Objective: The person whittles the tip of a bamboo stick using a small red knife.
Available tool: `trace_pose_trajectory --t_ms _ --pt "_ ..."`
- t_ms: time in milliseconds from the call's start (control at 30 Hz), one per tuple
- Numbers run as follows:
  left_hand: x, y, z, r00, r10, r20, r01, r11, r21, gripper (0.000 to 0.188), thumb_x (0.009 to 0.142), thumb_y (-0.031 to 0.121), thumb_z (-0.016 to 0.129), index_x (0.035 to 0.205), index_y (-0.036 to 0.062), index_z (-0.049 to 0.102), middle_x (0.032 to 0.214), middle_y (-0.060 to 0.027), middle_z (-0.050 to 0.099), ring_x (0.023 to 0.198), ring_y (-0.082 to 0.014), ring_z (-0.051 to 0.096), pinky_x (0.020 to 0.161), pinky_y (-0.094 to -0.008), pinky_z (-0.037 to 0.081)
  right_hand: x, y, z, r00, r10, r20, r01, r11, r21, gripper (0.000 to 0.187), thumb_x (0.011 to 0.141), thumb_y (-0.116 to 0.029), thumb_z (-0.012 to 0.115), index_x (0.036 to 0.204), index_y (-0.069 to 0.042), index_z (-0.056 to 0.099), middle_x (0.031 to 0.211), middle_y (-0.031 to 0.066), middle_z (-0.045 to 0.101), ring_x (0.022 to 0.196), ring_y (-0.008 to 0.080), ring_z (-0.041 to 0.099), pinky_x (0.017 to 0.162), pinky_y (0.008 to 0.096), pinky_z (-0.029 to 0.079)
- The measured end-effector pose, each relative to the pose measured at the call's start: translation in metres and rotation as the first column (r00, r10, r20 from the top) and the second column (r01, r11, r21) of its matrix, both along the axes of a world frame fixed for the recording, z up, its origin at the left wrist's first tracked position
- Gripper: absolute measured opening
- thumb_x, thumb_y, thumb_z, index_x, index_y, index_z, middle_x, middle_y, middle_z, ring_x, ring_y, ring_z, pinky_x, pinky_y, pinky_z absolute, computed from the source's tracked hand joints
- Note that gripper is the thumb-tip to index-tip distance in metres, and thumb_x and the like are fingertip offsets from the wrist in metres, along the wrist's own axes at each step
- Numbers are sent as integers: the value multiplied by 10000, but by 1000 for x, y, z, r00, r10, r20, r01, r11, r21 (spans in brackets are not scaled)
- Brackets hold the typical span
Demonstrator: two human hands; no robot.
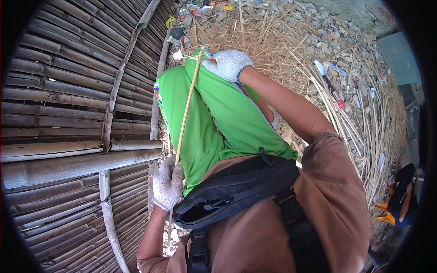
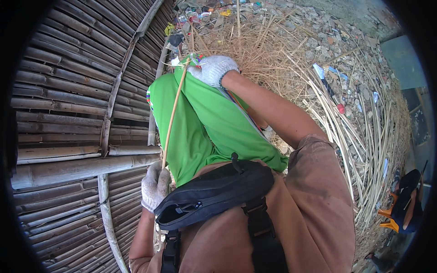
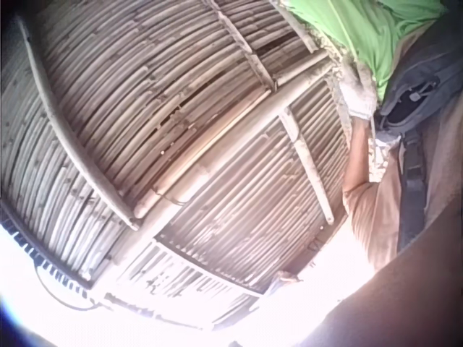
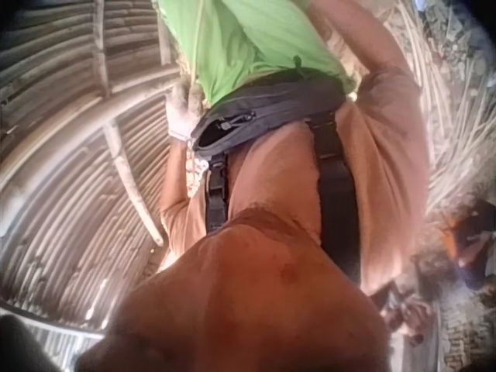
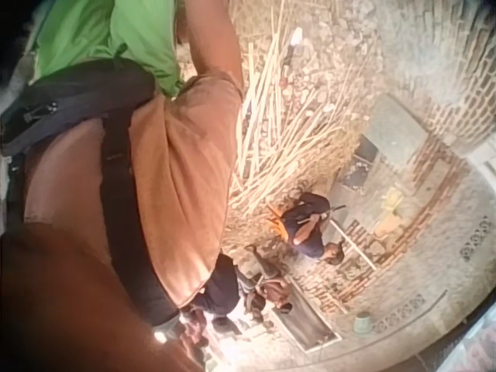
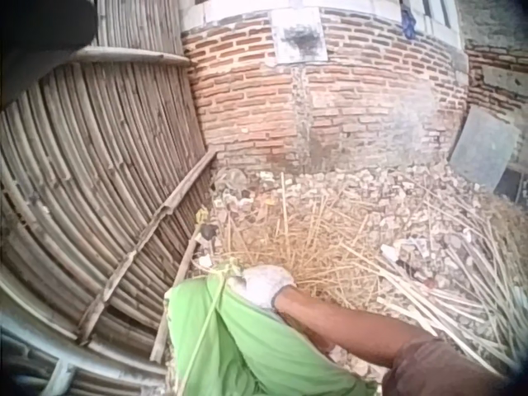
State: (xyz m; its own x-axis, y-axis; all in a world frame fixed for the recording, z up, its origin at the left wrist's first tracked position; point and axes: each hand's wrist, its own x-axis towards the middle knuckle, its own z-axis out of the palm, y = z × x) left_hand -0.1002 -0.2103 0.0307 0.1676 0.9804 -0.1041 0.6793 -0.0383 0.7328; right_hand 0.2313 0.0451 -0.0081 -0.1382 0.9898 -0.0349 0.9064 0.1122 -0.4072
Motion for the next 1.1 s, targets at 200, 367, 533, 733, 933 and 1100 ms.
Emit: trace_pose_trajectory --t_ms 200,367,533,733,933,1100 --pt "12 55 -6 959 97 265 0 938 -346 390 1129 366 571 1260 15 681 741 18 609 555 -58 514 530 -247 437 -1 6 -5 999 43 29 -42 999 -18 794 1022 -794 338 1133 -182 831 1192 214 782 1114 439 743 986 547 584" --pt "59 147 -3 921 87 380 65 927 -370 312 1105 293 572 1192 17 690 752 1 598 472 -79 495 369 -263 399 0 4 -1 999 33 18 -34 999 17 882 1014 -836 289 1069 -157 849 1128 217 795 1074 449 754 975 554 584" --pt "96 212 -8 895 70 441 96 935 -343 268 1090 270 570 1107 33 693 745 10 600 462 -84 495 375 -264 395 -3 9 -1 997 70 44 -71 997 17 842 1039 -784 299 1081 -147 849 1119 214 796 1078 443 754 989 564 583" --pt "91 201 -12 910 60 411 92 935 -342 278 1087 278 573 1090 26 690 739 -10 601 460 -98 508 374 -276 404 0 12 -12 997 42 60 -41 999 -18 793 1034 -774 302 1144 -201 840 1204 184 789 1125 433 744 1015 553 575" --pt "65 167 -6 925 68 375 78 930 -359 315 1125 276 538 1130 -4 683 742 -43 616 480 -114 532 387 -298 443 -4 8 -7 998 48 42 -47 999 -10 806 1037 -776 301 1120 -183 841 1182 197 790 1114 438 745 1013 554 574" --pt "47 137 -1 926 92 367 62 919 -388 320 1126 284 547 1142 -3 689 726 -23 606 473 -97 512 380 -292 428 -3 5 0 999 20 37 -20 1000 -5 825 1041 -780 297 1122 -162 838 1176 210 789 1111 439 745 1003 556 576"
